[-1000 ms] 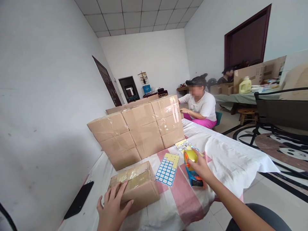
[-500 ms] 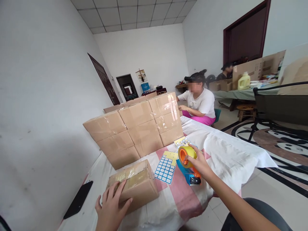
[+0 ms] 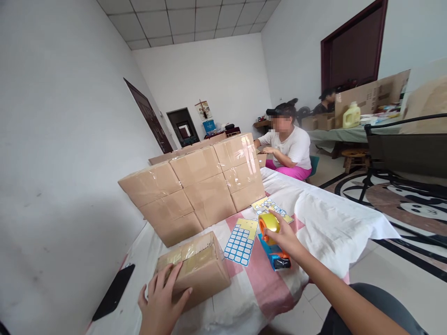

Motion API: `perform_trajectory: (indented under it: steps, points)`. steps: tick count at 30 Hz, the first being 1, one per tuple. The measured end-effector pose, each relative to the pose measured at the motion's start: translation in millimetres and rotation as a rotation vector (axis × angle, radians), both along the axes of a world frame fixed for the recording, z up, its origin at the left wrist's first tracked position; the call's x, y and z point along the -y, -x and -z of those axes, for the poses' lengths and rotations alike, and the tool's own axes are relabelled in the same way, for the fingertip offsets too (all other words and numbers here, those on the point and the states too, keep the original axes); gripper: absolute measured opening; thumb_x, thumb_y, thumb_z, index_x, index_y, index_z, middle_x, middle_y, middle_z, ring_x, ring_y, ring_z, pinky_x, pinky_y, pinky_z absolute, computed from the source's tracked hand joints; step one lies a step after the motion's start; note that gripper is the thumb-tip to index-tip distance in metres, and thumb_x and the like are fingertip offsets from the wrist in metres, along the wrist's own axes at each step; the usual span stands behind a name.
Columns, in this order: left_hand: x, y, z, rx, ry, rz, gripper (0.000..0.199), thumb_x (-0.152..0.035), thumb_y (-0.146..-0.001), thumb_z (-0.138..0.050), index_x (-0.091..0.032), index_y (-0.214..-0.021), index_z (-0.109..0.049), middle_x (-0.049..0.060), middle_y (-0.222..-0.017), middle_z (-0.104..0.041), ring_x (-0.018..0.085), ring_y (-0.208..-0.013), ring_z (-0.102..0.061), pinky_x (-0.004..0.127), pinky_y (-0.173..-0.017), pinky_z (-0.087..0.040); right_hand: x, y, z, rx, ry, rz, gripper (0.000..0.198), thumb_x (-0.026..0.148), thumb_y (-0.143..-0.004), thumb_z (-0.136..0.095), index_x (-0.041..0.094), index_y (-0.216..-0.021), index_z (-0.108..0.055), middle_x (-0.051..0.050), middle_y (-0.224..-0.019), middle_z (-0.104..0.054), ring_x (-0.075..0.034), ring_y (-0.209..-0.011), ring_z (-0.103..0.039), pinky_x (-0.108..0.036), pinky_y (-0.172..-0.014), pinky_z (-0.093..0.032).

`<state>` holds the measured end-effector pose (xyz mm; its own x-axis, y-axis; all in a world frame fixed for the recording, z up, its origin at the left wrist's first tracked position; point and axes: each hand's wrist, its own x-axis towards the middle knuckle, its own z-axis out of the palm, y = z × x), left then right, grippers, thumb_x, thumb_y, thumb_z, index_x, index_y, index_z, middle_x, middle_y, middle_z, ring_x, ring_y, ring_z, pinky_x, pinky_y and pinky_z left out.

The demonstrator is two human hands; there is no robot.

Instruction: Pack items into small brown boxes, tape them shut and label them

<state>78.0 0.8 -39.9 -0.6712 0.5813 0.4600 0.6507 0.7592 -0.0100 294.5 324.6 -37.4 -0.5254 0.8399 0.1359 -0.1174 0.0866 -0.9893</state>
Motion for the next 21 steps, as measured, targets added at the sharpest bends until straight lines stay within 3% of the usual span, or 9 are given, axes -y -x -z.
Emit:
perform_trajectory:
  steps: [3, 8, 14, 21]
  points:
    - [0, -1, -0.5, -0.002, 0.003, 0.001, 0.05, -0.035, -0.086, -0.057, -0.034, -0.136, -0.06, 0.007, -0.141, -0.059, 0.031, -0.126, -0.05, 0.061, -0.111, -0.026, 5, 1, 1, 0.015, 0.015, -0.017, 0.085, 0.032, -0.069, -0.074, 0.019, -0.146, -0.041, -0.007, -0.098, -0.071, -0.024, -0.076, -0.071, -0.035, -0.062, -0.061]
    - [0, -1, 0.3, 0.0, -0.004, 0.002, 0.05, -0.035, -0.086, -0.057, -0.035, -0.136, -0.059, 0.007, -0.142, -0.058, 0.031, -0.127, -0.05, 0.06, -0.112, -0.026, 9, 4, 4, 0.056, -0.003, -0.029, 0.083, 0.032, -0.073, -0.07, 0.022, -0.149, -0.038, -0.008, -0.101, -0.072, -0.025, -0.076, -0.072, -0.038, -0.064, -0.061]
    - [0, -1, 0.1, 0.011, -0.008, 0.008, 0.05, -0.035, -0.087, -0.056, -0.035, -0.136, -0.059, 0.007, -0.142, -0.058, 0.031, -0.128, -0.049, 0.061, -0.112, -0.025, 1, 11, 20, 0.072, -0.209, 0.072, 0.072, 0.035, -0.068, -0.07, 0.02, -0.137, -0.053, -0.014, -0.133, -0.063, -0.035, -0.118, -0.064, -0.047, -0.094, -0.057]
    - [1, -1, 1.1, 0.0, -0.012, 0.004, 0.05, -0.033, -0.087, -0.057, -0.034, -0.137, -0.059, 0.006, -0.142, -0.058, 0.03, -0.128, -0.049, 0.06, -0.112, -0.025, -10, 18, 40, 0.132, -0.238, 0.074, 0.084, 0.041, -0.068, -0.066, 0.015, -0.146, -0.048, -0.017, -0.139, -0.06, -0.036, -0.128, -0.056, -0.045, -0.103, -0.051]
